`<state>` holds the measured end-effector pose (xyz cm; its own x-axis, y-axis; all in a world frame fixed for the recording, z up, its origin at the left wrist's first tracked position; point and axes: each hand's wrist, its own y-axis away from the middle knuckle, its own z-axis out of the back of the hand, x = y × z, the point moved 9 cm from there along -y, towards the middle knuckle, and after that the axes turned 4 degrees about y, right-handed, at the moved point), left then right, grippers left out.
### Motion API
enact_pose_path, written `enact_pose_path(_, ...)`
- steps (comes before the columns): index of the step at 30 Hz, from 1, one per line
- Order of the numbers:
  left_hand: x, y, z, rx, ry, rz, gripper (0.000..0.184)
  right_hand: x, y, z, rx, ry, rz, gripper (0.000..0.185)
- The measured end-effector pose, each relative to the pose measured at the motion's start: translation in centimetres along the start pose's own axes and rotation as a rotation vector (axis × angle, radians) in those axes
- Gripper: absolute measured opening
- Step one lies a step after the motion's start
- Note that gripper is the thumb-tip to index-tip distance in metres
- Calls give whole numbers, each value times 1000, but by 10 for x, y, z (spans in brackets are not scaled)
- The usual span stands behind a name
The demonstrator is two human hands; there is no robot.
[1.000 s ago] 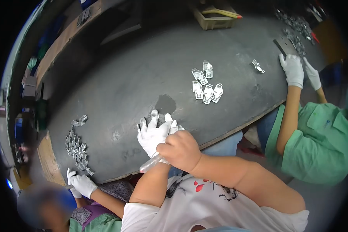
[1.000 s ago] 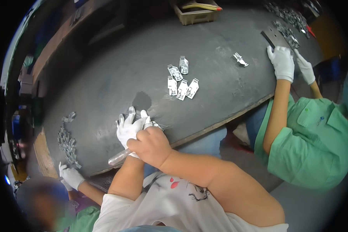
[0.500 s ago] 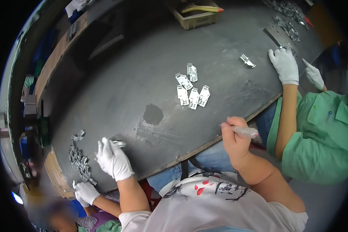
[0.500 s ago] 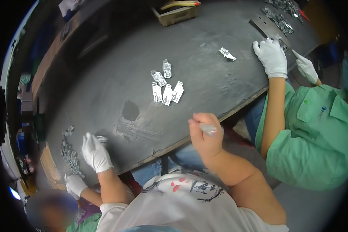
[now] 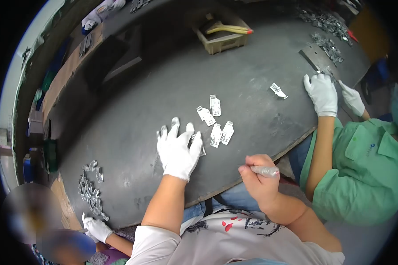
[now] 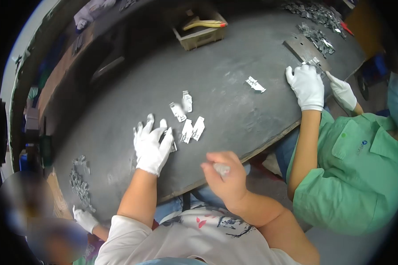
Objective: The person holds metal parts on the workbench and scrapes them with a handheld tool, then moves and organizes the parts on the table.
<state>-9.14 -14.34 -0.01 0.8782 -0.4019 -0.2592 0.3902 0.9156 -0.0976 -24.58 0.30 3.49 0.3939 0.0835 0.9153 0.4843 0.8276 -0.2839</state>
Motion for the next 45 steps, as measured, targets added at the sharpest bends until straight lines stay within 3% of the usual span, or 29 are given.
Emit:
enact_pose_path(6, 38, 87, 26, -122, 85, 218, 20, 0, 4, -39, 104, -223, -210, 26)
enact_pose_path(9, 37, 95, 31, -193, 83, 198, 18, 3, 7, -50, 173, -209, -163, 27)
enact_pose_path(12, 33, 93, 34, -235, 57, 207, 18, 14, 19, -68, 202, -448, -337, 28)
enact_pose_path(17, 36, 91, 35, -253, 70, 194, 18, 60, 18, -100, 286, -114, 174, 26)
enact_pose_path(20, 39, 91, 32, -233, 70, 188, 19, 78, 27, -123, 444, 188, 300, 26)
enact_pose_path(24, 41, 90, 39, -255, 101, 213, 18, 74, 24, -117, 312, 188, 292, 23)
enact_pose_path(27, 40, 90, 41, -272, 103, 197, 17, 20, 23, -105, 230, -244, -176, 18)
enact_pose_path(30, 38, 89, 44, -268, 93, 183, 17, 0, 13, -101, 162, -370, -360, 17)
enact_pose_path(34, 40, 88, 38, -253, 102, 188, 22, 56, 23, -116, 391, 154, 330, 23)
enact_pose_path(35, 40, 89, 36, -236, 106, 197, 25, 33, 20, -108, 316, -53, 51, 17)
enact_pose_path(38, 40, 88, 37, -224, 106, 200, 24, 8, 13, -107, 238, -290, -393, 16)
enact_pose_path(39, 40, 88, 39, -240, 96, 194, 22, 56, 12, -111, 329, 143, 285, 19)
enact_pose_path(43, 37, 89, 44, -269, 86, 182, 19, -5, 3, -110, 214, -417, -504, 18)
enact_pose_path(45, 38, 88, 45, -270, 84, 184, 19, 14, 1, -93, 222, -402, -306, 21)
